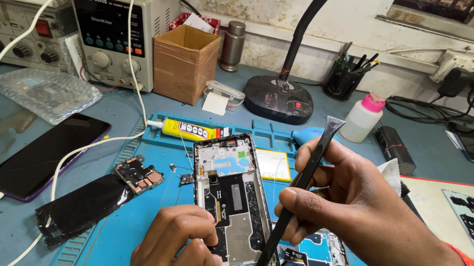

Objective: The person repairs a disassembled smartphone at a workbench. They hold the phone frame, use tweezers and a pry tool to work on internal components, handle small parts and a battery, then apply adhesive from a glue tube to the phone frame and press parts into place.

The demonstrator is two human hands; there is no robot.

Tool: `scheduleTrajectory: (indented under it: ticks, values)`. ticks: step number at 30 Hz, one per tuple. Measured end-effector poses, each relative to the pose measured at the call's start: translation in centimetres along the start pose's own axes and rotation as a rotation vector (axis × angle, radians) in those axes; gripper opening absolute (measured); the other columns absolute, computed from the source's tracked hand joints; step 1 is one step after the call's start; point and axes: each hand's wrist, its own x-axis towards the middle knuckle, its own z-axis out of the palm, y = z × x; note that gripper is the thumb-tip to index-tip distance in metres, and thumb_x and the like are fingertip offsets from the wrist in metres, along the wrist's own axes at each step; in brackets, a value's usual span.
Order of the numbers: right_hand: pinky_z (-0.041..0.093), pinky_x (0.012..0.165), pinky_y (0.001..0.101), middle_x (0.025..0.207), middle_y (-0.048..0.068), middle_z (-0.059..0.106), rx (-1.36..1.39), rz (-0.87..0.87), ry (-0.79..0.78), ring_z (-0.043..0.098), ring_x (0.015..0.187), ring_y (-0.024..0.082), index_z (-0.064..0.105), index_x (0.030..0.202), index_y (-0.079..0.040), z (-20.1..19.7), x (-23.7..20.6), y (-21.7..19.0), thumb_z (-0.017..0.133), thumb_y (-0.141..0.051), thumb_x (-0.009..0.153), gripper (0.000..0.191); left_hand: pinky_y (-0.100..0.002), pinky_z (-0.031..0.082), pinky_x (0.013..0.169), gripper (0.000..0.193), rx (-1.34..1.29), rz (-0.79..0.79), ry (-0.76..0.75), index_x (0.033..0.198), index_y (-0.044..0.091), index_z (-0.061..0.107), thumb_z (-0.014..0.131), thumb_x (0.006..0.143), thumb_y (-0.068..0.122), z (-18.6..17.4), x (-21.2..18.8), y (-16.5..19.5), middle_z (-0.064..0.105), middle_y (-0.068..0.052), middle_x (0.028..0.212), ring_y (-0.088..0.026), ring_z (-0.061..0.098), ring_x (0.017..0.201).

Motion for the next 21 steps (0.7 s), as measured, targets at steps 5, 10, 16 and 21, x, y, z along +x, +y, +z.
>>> scheduleTrajectory:
  ticks: [5, 10, 16, 21]
  values:
    - [0.062, 0.066, 0.0308, 0.09, 0.013, 0.071, -0.024, -0.03, -0.007, 0.072, 0.076, 0.016, 0.051, 0.112, 0.0, 0.19, -0.1, -0.11, 0.073, -0.009, 0.098, 0.028, -0.035, 0.063, 0.067, 0.03, 0.007, 0.007, 0.007, 0.065, 0.007, 0.052, 0.081, 0.06, 0.009, -0.01, 0.01, 0.03, 0.063, -0.002, 0.085, -0.021, 0.073, 0.097]
    - [0.061, 0.066, 0.0308, 0.091, 0.013, 0.071, -0.029, -0.029, 0.0, 0.072, 0.077, 0.016, 0.051, 0.113, 0.0, 0.18, -0.17, -0.25, 0.073, -0.008, 0.098, 0.028, -0.035, 0.063, 0.066, 0.029, 0.001, 0.017, 0.015, 0.065, 0.006, 0.052, 0.08, 0.058, 0.008, -0.04, 0.08, 0.02, 0.063, -0.003, 0.085, -0.022, 0.073, 0.096]
    - [0.064, 0.068, 0.0316, 0.092, 0.012, 0.071, -0.024, -0.023, -0.006, 0.073, 0.078, 0.016, 0.05, 0.112, 0.0, 0.29, -0.12, -0.2, 0.073, -0.008, 0.097, 0.028, -0.035, 0.063, 0.067, 0.028, 0.006, 0.04, 0.031, 0.065, 0.006, 0.053, 0.079, 0.058, 0.009, -0.12, 0.18, 0.05, 0.063, -0.003, 0.085, -0.022, 0.073, 0.096]
    - [0.065, 0.068, 0.0322, 0.093, 0.012, 0.072, -0.038, -0.03, -0.011, 0.074, 0.079, 0.016, 0.05, 0.112, -0.001, 0.35, -0.08, -0.14, 0.073, -0.007, 0.097, 0.028, -0.035, 0.062, 0.066, 0.027, 0.007, 0.04, 0.026, 0.065, 0.007, 0.054, 0.08, 0.059, 0.011, -0.16, 0.11, -0.04, 0.063, -0.003, 0.085, -0.022, 0.073, 0.095]
